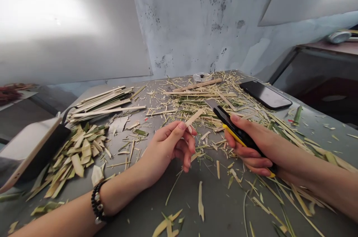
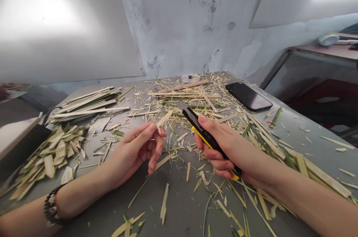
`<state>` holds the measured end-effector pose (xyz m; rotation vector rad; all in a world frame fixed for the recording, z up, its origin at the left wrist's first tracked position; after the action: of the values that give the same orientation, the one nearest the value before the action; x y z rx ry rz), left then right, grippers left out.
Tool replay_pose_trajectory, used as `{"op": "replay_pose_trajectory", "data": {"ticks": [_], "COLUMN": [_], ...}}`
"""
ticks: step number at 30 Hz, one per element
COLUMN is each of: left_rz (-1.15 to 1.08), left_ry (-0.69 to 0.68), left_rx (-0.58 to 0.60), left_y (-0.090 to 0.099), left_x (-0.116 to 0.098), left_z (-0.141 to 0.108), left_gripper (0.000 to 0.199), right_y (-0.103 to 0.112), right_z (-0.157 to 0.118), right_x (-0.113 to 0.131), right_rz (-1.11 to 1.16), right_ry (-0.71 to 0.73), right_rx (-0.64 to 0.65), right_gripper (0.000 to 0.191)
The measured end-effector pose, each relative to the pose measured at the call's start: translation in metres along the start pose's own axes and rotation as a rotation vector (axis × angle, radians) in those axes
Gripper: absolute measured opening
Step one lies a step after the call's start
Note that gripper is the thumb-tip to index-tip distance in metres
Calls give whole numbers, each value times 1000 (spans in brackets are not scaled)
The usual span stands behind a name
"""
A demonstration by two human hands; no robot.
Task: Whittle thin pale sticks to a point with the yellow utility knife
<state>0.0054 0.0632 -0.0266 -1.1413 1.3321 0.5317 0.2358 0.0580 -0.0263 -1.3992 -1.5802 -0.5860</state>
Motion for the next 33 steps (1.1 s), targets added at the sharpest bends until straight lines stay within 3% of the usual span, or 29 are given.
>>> {"op": "replay_pose_trajectory", "data": {"ticks": [18,28,33], "left_rz": [-66,163,278], "left_ry": [96,122,122], "left_rx": [78,205,220], "left_y": [2,0,-5], "left_x": [-5,-4,-7], "left_z": [-2,-6,-8], "left_gripper": [34,38,39], "right_y": [-3,-4,-8], "right_z": [-5,-3,-15], "right_x": [2,-11,-4], "right_rz": [-12,-84,-176], "right_ry": [-38,213,270], "right_rx": [-12,108,36], "right_gripper": [58,42,35]}}
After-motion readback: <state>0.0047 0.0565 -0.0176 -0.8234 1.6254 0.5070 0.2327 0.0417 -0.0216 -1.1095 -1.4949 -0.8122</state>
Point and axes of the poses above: each hand's wrist, its own z-axis towards the middle knuckle, its own y-axis out of the back of the hand, x = y × z, the point moved 1 cm from there along z, towards the middle knuckle, and after that the axes turned 3 degrees about y, right-handed, at the moved point
